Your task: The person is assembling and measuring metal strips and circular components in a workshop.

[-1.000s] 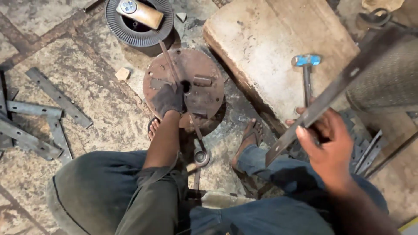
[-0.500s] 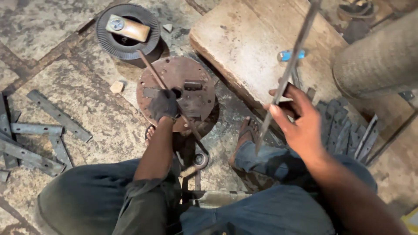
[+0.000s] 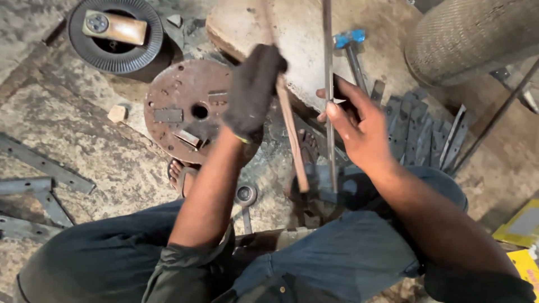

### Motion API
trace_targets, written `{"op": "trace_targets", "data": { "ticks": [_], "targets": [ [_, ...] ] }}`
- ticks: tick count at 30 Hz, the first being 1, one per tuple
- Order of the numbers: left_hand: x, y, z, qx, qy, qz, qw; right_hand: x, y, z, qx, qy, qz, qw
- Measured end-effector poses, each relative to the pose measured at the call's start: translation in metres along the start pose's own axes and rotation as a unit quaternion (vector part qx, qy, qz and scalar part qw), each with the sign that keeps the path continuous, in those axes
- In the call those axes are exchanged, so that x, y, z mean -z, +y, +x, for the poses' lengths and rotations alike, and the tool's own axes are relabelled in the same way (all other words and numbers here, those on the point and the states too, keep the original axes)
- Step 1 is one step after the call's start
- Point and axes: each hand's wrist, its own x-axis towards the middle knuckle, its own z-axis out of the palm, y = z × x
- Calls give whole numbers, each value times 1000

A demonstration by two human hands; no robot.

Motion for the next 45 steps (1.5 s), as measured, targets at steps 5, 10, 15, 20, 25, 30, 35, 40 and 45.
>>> {"op": "trace_targets", "data": {
  "ticks": [5, 10, 15, 20, 25, 30, 35, 40, 45],
  "targets": [
    [-26, 27, -19, 12, -35, 46, 998, -5, 11, -4, 2, 0, 0, 1000],
    [-27, 32, -25, 0, -50, 38, 998, -10, 13, -3, 22, -4, -9, 1000],
    [-28, 14, -23, -91, -71, 74, 991, -10, 17, -7, 7, -13, 6, 1000],
    [-22, -6, -19, -333, -62, 265, 903, -10, 19, -8, 26, -27, 40, 998],
    [-21, 1, -19, -216, -105, 199, 950, -10, 18, -10, 23, -33, 50, 998],
    [-20, -5, -16, -275, -91, 218, 932, -8, 20, -10, 40, -37, 38, 998],
    [-20, -9, -17, -218, -108, 189, 951, -4, 26, -12, 44, -35, 19, 998],
    [-23, -11, -19, -262, -86, 186, 943, -4, 25, -11, 43, -30, -5, 999],
    [-31, -14, -18, -140, -95, 106, 980, -2, 30, -10, 52, -32, -13, 998]
  ]
}}
